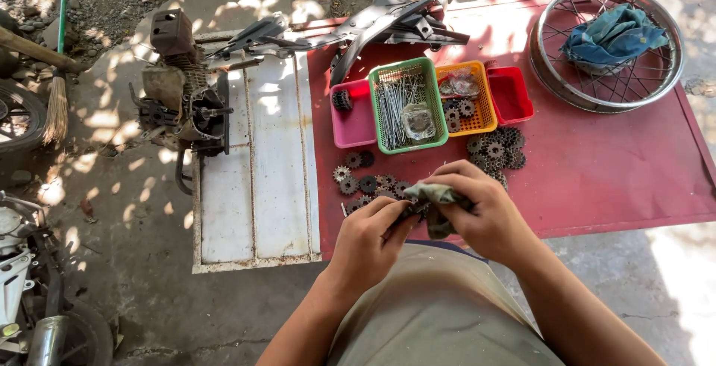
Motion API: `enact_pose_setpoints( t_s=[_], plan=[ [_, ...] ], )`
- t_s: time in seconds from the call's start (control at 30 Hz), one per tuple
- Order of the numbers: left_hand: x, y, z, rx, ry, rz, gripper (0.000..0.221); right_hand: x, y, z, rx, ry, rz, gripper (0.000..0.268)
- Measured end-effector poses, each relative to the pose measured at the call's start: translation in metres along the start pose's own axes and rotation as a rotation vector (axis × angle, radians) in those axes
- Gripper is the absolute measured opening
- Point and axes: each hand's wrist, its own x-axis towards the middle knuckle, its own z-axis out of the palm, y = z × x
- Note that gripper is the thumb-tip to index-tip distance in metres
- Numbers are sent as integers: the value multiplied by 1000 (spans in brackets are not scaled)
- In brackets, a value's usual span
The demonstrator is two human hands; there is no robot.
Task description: Inspecting and cleaning motorcycle engine gears and components on a workbench.
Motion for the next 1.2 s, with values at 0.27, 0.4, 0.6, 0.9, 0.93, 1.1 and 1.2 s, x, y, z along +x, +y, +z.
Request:
enact_pose_setpoints(
  t_s=[0.27,0.4,0.6,0.9,0.93,1.1,1.2],
  plan=[
    [11,-7,8,48,21,-21,6,13,-2,-4,-1,-65,12,31],
    [20,6,1,16,-10,-44,15,23,-11,-7,26,-91,147,31],
    [26,-6,2,45,-20,-81,12,32,-1,-2,-23,-155,117,32],
    [41,-9,1,56,-6,-60,15,45,5,-7,-1,-117,148,29],
    [46,-11,1,56,-4,-52,15,49,4,-9,-4,-111,142,29],
    [46,-19,4,108,-6,22,8,47,-11,-9,-55,-128,72,34],
    [49,-18,4,113,4,2,20,58,7,-7,-60,-121,146,32]
  ],
)
